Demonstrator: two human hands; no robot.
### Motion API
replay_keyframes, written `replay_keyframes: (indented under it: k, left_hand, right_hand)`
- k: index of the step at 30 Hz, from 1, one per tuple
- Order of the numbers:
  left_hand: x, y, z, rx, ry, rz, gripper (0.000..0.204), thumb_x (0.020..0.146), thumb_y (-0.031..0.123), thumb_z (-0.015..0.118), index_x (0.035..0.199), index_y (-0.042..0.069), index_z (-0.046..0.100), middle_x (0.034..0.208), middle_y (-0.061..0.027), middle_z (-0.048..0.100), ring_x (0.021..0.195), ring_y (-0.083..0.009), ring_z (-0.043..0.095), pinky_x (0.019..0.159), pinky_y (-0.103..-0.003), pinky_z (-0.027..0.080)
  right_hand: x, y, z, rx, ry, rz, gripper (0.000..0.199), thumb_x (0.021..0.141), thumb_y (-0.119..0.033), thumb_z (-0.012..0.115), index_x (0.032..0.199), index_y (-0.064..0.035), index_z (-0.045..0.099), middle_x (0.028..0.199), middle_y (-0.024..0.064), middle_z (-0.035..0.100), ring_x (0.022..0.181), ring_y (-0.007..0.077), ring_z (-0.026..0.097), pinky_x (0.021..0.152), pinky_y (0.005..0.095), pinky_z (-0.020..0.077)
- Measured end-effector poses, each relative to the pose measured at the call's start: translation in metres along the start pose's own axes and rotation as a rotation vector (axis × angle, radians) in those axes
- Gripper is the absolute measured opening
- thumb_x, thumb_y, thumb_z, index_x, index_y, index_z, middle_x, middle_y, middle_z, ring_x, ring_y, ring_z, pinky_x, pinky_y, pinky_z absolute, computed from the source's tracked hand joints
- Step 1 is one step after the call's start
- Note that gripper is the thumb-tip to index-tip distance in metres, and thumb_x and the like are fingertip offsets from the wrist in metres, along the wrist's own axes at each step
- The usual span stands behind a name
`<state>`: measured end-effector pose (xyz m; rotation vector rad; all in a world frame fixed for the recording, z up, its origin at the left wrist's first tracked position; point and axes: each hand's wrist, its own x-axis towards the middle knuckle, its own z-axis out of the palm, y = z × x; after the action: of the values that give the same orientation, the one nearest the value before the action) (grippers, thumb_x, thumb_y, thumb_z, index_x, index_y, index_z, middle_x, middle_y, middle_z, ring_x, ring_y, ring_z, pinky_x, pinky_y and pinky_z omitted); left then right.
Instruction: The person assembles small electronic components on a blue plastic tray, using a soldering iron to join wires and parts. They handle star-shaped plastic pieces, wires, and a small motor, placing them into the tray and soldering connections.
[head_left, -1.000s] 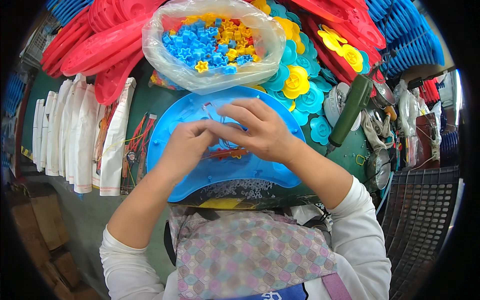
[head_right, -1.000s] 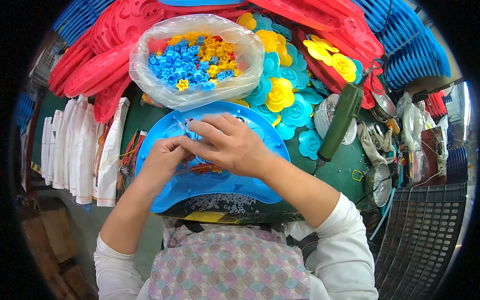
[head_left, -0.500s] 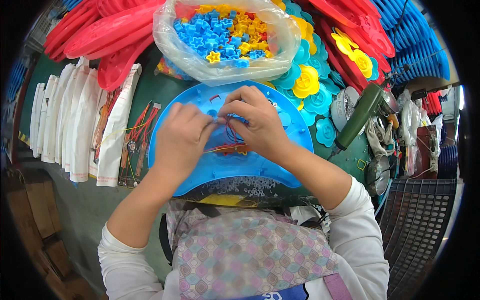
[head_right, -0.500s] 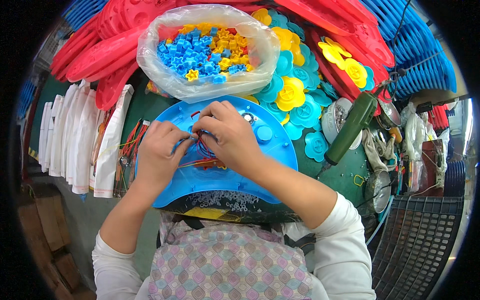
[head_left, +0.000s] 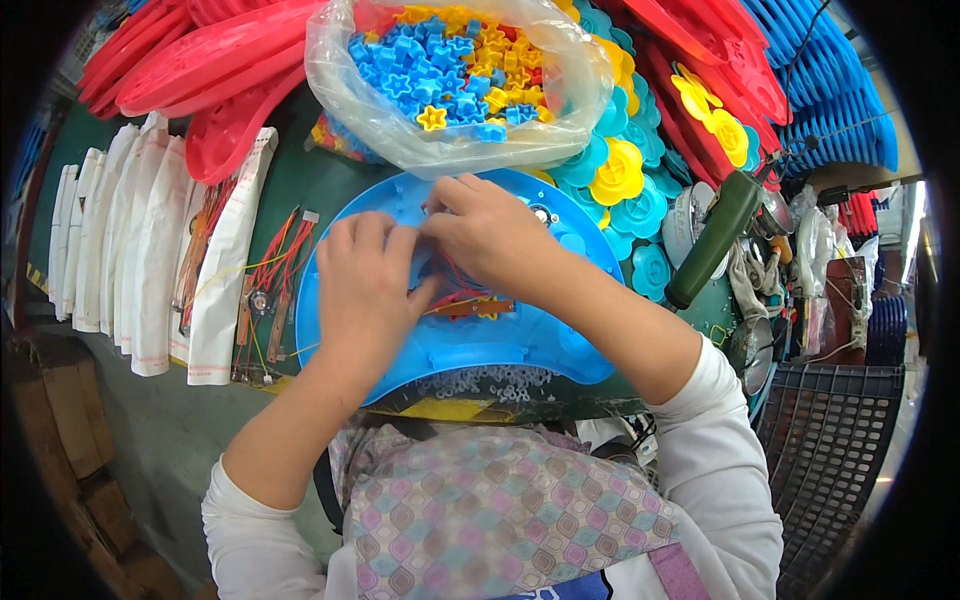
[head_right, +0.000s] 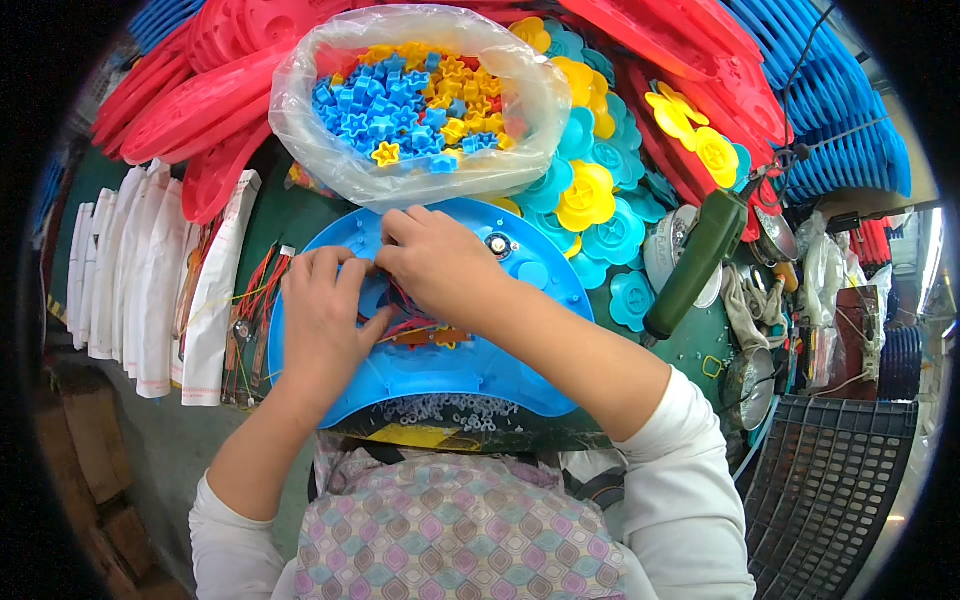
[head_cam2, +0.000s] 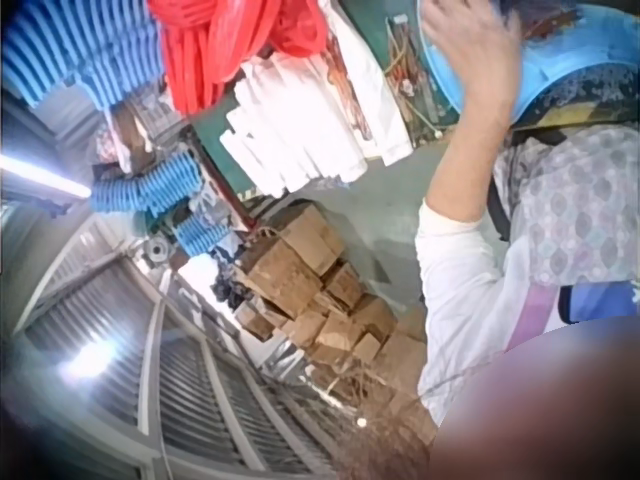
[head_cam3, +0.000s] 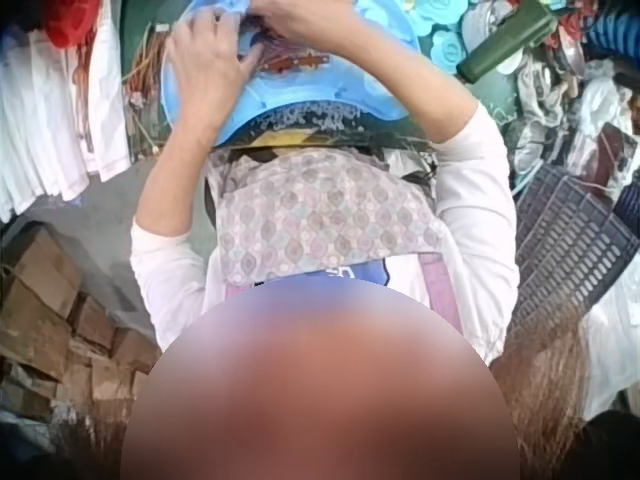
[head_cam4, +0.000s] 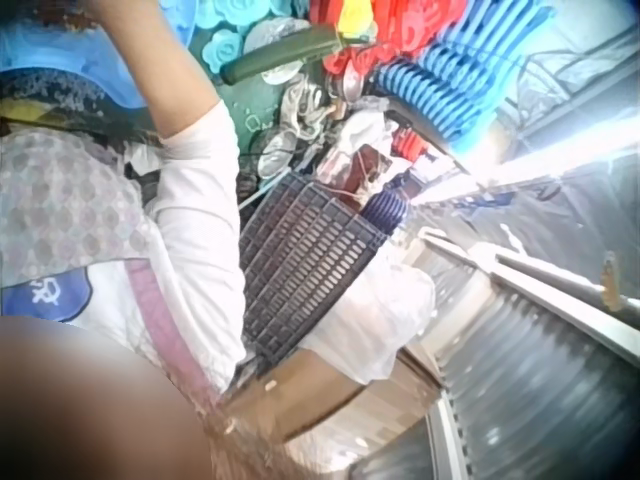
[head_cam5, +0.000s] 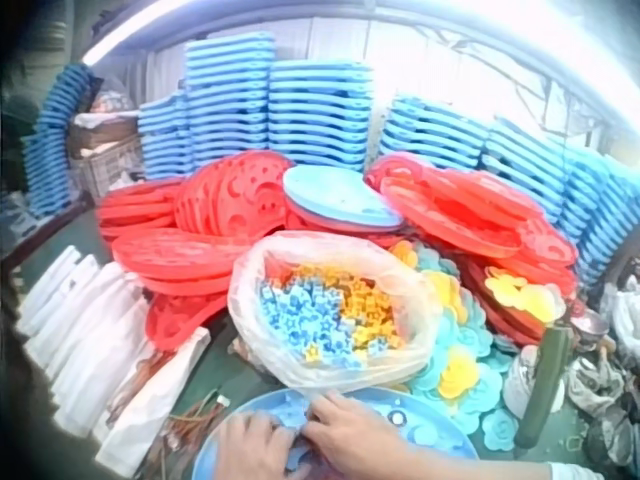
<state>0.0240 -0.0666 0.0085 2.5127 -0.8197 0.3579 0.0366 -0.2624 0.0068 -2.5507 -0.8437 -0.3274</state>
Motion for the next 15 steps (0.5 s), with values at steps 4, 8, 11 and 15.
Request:
replay_keyframes:
  k: [4, 8, 11, 15]
  left_hand:
    - [-0.001, 0.003, 0.002, 0.040, -0.066, 0.075, 0.034, 0.072, 0.019, 0.083, 0.100, 0.009, 0.065, 0.104, -0.0104, 0.054, 0.105, -0.0316, 0.053, 0.092, -0.046, 0.042]
    - [0.006, 0.005, -0.004, 0.046, -0.112, 0.136, 0.029, 0.074, 0.018, 0.080, 0.098, 0.007, 0.066, 0.102, -0.0108, 0.055, 0.104, -0.0312, 0.053, 0.092, -0.046, 0.042]
    - [0.011, 0.004, -0.005, 0.062, -0.121, 0.154, 0.024, 0.075, 0.013, 0.076, 0.097, 0.006, 0.067, 0.101, -0.0113, 0.056, 0.102, -0.0320, 0.053, 0.089, -0.047, 0.043]
    - [0.029, 0.006, 0.008, -0.154, 0.013, 0.117, 0.022, 0.075, 0.007, 0.071, 0.096, 0.006, 0.065, 0.099, -0.0119, 0.057, 0.098, -0.0337, 0.054, 0.084, -0.046, 0.045]
  right_hand:
    - [-0.013, -0.005, -0.022, -0.227, 0.019, -0.017, 0.023, 0.078, -0.006, 0.070, 0.101, -0.0051, 0.071, 0.103, 0.0093, 0.062, 0.097, 0.0278, 0.061, 0.083, 0.0392, 0.0526]
    - [-0.017, -0.014, -0.029, -0.410, 0.009, 0.006, 0.026, 0.079, -0.005, 0.071, 0.105, -0.0056, 0.071, 0.105, 0.0074, 0.064, 0.098, 0.0270, 0.062, 0.079, 0.0375, 0.0528]
    - [-0.026, -0.008, -0.014, -0.103, 0.102, 0.198, 0.026, 0.076, -0.007, 0.074, 0.102, -0.0083, 0.071, 0.101, 0.0046, 0.063, 0.095, 0.0255, 0.061, 0.075, 0.0355, 0.0522]
    - [-0.032, 0.003, -0.004, -0.102, 0.142, 0.310, 0.021, 0.073, -0.008, 0.078, 0.092, -0.0114, 0.070, 0.092, 0.0044, 0.058, 0.090, 0.0258, 0.058, 0.075, 0.0367, 0.0503]
